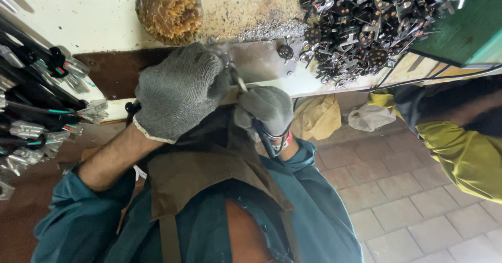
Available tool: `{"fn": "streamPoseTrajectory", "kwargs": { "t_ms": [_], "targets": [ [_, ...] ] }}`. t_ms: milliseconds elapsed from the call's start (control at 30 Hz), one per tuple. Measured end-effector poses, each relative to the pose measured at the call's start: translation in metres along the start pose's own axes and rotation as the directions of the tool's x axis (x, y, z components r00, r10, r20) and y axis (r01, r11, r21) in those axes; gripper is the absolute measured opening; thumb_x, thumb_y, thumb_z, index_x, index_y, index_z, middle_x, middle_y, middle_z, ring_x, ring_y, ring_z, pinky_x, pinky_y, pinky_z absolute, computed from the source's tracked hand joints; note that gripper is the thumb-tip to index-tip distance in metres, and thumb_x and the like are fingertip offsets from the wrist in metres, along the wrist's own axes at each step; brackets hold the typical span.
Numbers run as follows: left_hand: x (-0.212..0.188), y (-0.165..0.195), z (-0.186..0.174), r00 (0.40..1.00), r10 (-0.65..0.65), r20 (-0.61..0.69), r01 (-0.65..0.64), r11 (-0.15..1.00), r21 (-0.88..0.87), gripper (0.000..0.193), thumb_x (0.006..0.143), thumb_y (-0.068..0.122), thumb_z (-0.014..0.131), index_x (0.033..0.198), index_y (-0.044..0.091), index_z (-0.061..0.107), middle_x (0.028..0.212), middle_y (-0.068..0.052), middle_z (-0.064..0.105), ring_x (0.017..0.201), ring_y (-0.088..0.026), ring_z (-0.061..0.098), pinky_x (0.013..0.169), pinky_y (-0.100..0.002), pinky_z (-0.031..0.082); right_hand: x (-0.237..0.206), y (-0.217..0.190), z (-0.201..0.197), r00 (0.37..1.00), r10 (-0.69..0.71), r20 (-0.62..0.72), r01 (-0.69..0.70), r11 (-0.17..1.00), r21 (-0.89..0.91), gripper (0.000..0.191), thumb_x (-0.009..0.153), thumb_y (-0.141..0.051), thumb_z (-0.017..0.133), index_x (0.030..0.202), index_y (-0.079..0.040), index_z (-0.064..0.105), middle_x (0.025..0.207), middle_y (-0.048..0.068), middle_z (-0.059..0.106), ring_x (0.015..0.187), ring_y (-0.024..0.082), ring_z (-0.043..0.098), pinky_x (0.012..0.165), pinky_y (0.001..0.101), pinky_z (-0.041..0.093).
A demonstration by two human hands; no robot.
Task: The person, wearing gloves, solders wires to metal connectors at a workbench. They hold a wire in one hand and a soldering iron in the other, apply solder to the joint, then set the finished connector on the bench and pick up the next one, repeating the process.
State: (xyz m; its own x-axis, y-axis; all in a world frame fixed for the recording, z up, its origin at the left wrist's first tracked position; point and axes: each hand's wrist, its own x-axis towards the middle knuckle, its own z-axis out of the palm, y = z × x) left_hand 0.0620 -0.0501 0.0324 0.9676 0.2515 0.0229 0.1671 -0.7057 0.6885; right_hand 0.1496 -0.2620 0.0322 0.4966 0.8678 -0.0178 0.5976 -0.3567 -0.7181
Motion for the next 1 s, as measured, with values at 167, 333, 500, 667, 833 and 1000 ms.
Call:
{"fn": "streamPoseTrajectory", "kwargs": {
  "t_ms": [167,333,500,667,833,1000],
  "targets": [
    [-0.002,0.0,0.002,1.0,0.003,-0.014,-0.003,1.0,0.022,0.017,0.095,0.022,0.078,0.094,0.013,0.064,0.095,-0.008,0.065,0.076,-0.025,0.067,0.061,-0.039,0.053,-0.007,0.009,0.013,0.943,0.004,-0.332,0.069,0.976,0.209,0.019,0.095,-0.018,0.077,0.095,-0.003,0.065,0.084,0.01,0.069,0.073,0.03,0.071,0.068,0.0401,0.058],
    [-0.004,0.001,-0.006,0.994,0.091,-0.056,-0.085,0.992,0.094,0.012,0.096,0.02,0.075,0.098,0.013,0.065,0.102,-0.007,0.067,0.085,-0.024,0.07,0.065,-0.038,0.053,-0.018,-0.02,0.002,0.767,0.447,-0.461,-0.247,0.868,0.432,0.031,0.095,-0.032,0.074,0.098,-0.003,0.063,0.08,0.007,0.064,0.067,0.024,0.062,0.063,0.0345,0.051],
    [-0.009,0.002,-0.023,0.991,-0.13,0.038,0.13,0.991,0.007,0.009,0.092,0.019,0.076,0.098,0.016,0.07,0.098,-0.006,0.069,0.083,-0.028,0.069,0.068,-0.041,0.056,-0.008,-0.04,-0.015,0.946,0.059,-0.32,-0.036,0.996,0.076,0.024,0.09,-0.024,0.076,0.095,-0.004,0.065,0.083,0.007,0.067,0.07,0.025,0.064,0.066,0.0352,0.051],
    [-0.009,0.0,-0.018,0.992,-0.12,-0.024,0.119,0.992,-0.034,0.009,0.091,0.017,0.076,0.096,0.014,0.069,0.096,-0.007,0.067,0.085,-0.029,0.069,0.071,-0.041,0.056,0.012,-0.033,-0.013,0.964,0.009,-0.267,-0.01,1.0,-0.003,0.018,0.085,-0.017,0.079,0.093,-0.005,0.067,0.086,0.008,0.07,0.073,0.026,0.066,0.068,0.0359,0.052],
    [-0.008,-0.004,-0.013,0.996,-0.083,-0.03,0.081,0.995,-0.061,0.012,0.09,0.019,0.078,0.093,0.012,0.069,0.091,-0.007,0.066,0.08,-0.028,0.068,0.066,-0.041,0.054,0.023,-0.019,-0.013,0.733,0.193,-0.653,-0.249,0.969,0.007,0.016,0.08,-0.01,0.081,0.091,-0.006,0.07,0.088,0.008,0.073,0.076,0.027,0.068,0.07,0.0366,0.053],
    [-0.009,-0.007,-0.012,0.997,-0.061,-0.049,0.058,0.996,-0.069,0.013,0.092,0.019,0.078,0.093,0.012,0.067,0.092,-0.008,0.064,0.079,-0.028,0.067,0.067,-0.041,0.055,0.02,-0.016,-0.005,0.905,0.07,-0.419,-0.204,0.936,-0.285,0.018,0.076,-0.002,0.083,0.089,-0.007,0.072,0.091,0.008,0.075,0.079,0.028,0.07,0.073,0.0372,0.054]
  ]
}}
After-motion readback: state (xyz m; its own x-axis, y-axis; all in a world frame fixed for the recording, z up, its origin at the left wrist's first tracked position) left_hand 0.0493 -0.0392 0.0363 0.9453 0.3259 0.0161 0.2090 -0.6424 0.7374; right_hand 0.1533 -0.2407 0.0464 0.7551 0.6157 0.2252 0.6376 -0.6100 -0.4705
